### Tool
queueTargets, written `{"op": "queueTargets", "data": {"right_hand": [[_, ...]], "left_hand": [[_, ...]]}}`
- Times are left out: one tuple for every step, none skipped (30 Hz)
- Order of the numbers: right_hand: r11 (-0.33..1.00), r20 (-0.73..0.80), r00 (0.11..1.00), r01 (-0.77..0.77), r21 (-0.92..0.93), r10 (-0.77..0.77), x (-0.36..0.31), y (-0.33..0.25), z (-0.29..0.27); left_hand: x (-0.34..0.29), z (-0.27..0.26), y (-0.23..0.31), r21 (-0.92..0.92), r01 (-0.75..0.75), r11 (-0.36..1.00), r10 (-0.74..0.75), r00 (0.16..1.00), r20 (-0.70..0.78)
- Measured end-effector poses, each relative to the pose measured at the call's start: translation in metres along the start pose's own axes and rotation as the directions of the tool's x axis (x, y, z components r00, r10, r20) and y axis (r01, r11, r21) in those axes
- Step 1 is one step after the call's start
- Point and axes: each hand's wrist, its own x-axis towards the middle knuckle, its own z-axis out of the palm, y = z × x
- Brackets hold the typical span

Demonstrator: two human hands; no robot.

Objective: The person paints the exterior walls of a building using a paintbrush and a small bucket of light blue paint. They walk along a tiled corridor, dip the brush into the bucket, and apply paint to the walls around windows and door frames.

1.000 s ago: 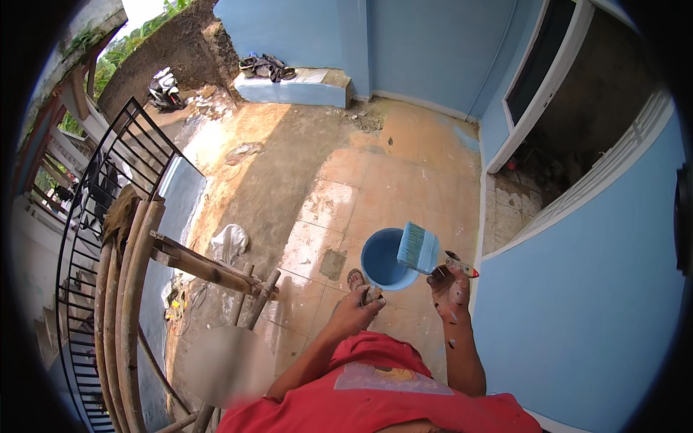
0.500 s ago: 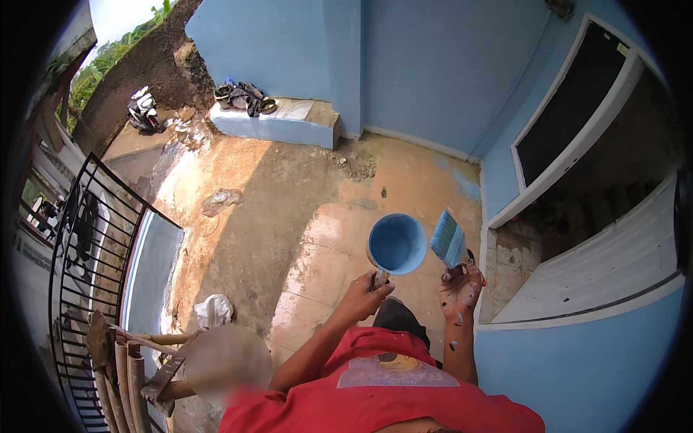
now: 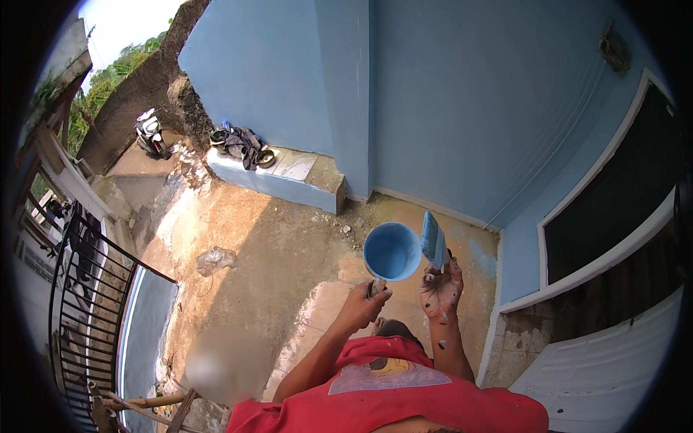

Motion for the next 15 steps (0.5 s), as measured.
{"op": "queueTargets", "data": {"right_hand": [[1.0,0.011,1.0,-0.005,-0.011,0.005,0.034,0.001,0.012],[0.999,0.013,1.0,-0.014,-0.029,0.014,0.066,0.001,0.025],[0.998,0.006,1.0,-0.021,-0.052,0.021,0.097,0.0,0.031],[0.998,0.034,0.999,-0.018,-0.063,0.02,0.126,0.002,0.035],[0.997,0.07,0.997,-0.019,-0.073,0.024,0.156,0.007,0.041],[0.997,0.098,0.995,0.004,-0.073,0.003,0.185,0.006,0.043],[0.995,0.126,0.992,0.041,-0.087,-0.03,0.214,0.005,0.047],[0.992,0.149,0.988,0.064,-0.112,-0.047,0.241,0.011,0.05],[0.988,0.177,0.982,0.088,-0.129,-0.065,0.269,0.019,0.055],[0.983,0.204,0.975,0.115,-0.144,-0.084,0.295,0.027,0.061],[0.975,0.168,0.978,0.148,-0.168,-0.12,0.323,0.035,0.07],[0.966,0.179,0.972,0.187,-0.177,-0.156,0.356,0.039,0.073],[0.956,0.188,0.963,0.226,-0.186,-0.191,0.388,0.044,0.075],[0.944,0.189,0.955,0.265,-0.196,-0.229,0.418,0.047,0.074],[0.939,0.206,0.949,0.28,-0.201,-0.239,0.451,0.05,0.071]], "left_hand": [[0.019,-0.007,0.021,0.0,0.014,1.0,-0.014,1.0,-0.027],[0.038,-0.015,0.036,-0.033,-0.011,0.999,0.009,0.999,-0.052],[0.061,-0.022,0.046,-0.069,-0.029,0.997,0.024,0.997,-0.073],[0.083,-0.03,0.055,-0.105,-0.049,0.993,0.039,0.995,-0.093],[0.111,-0.041,0.05,-0.145,-0.137,0.98,0.118,0.984,-0.132],[0.134,-0.047,0.062,-0.169,-0.117,0.979,0.099,0.988,-0.114],[0.16,-0.055,0.078,-0.191,-0.097,0.977,0.08,0.992,-0.095],[0.182,-0.067,0.086,-0.228,-0.072,0.971,0.055,0.995,-0.082],[0.202,-0.081,0.099,-0.203,-0.038,0.978,0.017,0.994,-0.104],[0.224,-0.094,0.102,-0.237,-0.065,0.969,0.041,0.994,-0.105],[0.251,-0.108,0.105,-0.267,-0.094,0.959,0.069,0.992,-0.102],[0.278,-0.121,0.116,-0.295,-0.14,0.945,0.116,0.989,-0.097],[0.301,-0.133,0.126,-0.277,-0.144,0.95,0.112,0.986,-0.127],[0.333,-0.145,0.128,-0.269,-0.163,0.949,0.136,0.984,-0.117],[0.364,-0.158,0.132,-0.26,-0.184,0.948,0.161,0.981,-0.107]]}}
